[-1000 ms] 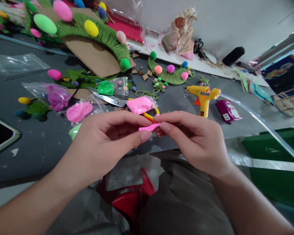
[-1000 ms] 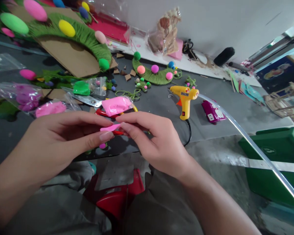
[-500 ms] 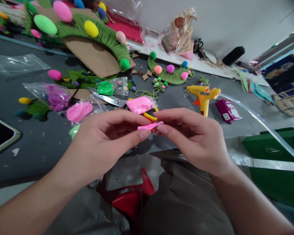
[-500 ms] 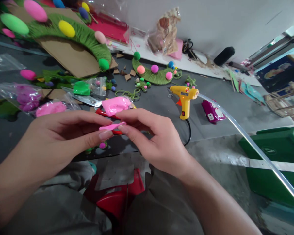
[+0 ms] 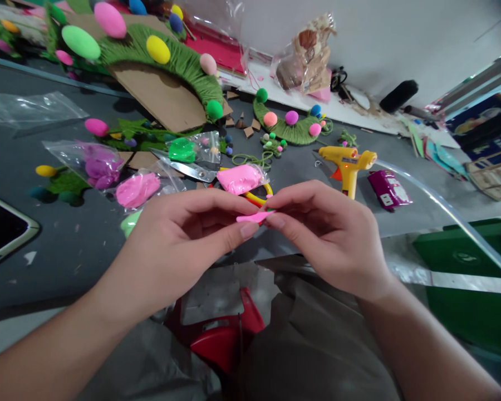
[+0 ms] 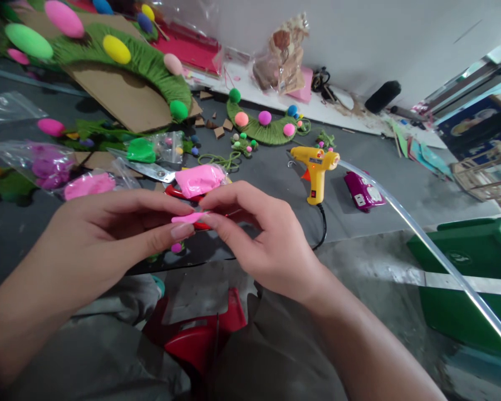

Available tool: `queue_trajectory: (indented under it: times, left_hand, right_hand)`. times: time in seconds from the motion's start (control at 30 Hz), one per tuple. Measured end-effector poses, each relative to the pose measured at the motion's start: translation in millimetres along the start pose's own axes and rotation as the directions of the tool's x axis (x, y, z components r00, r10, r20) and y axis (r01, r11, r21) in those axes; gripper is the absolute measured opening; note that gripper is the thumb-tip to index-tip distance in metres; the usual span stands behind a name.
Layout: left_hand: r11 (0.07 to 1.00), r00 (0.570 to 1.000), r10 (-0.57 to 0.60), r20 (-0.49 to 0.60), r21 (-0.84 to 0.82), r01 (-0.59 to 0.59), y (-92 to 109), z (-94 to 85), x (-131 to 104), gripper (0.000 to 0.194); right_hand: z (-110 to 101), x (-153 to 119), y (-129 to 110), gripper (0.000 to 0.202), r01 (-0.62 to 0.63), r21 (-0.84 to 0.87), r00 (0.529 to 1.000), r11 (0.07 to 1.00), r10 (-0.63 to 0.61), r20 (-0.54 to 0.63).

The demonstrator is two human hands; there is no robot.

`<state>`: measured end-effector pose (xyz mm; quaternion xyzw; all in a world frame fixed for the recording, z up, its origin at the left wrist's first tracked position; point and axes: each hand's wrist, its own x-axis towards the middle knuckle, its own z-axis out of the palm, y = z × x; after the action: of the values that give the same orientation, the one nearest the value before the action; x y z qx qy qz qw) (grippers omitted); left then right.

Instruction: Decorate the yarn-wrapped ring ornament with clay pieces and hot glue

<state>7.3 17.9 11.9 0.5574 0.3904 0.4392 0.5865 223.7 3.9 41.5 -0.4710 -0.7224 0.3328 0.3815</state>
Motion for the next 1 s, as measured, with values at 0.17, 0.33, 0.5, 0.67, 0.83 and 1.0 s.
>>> queue_trajectory:
  times: [0.17,0.33,0.5,0.67,0.83,1.0]
  left_hand:
    - [1.000,1.000,0.001,0.001,0.007,-0.001,-0.3,-0.5,0.5,0.015]
    - [0.999,1.000,-0.020,-0.003,0.039,0.020,0.8,-0.1,-0.3,0.013]
    - [0.999,0.999,-0.047,0.000,-0.003,0.047,2.3,0.5,-0.7,0.018]
    - [0.998,0.999,-0.047,0.008,-0.047,0.047,2.7,0.4,-0.5,0.020]
    - [0.993,0.997,-0.075,0.031,-0.094,0.077,4.4,1.9,0.2,0.019]
    - [0.996,0.997,-0.077,0.009,-0.038,0.078,2.9,0.9,0.0,0.017]
  right_hand:
    - [-0.7,2.4,-1.8,0.011,0.020,-0.042,0.999,0.999,-0.018,0.045]
    - [0.9,2.8,-1.6,0.008,0.021,0.026,1.000,0.999,-0.021,0.000]
    - [0.6,0.4,0.1,0.015,-0.007,0.018,1.000,1.000,0.007,-0.027]
    - [0.3,1.3,-0.3,0.018,0.033,-0.015,0.999,0.999,-0.033,0.025]
    - [0.8,2.1,2.0,0.014,0.086,0.018,0.996,0.996,-0.086,0.023]
    - [2.4,1.1,1.7,0.012,0.103,-0.015,0.995,0.995,-0.103,0.010]
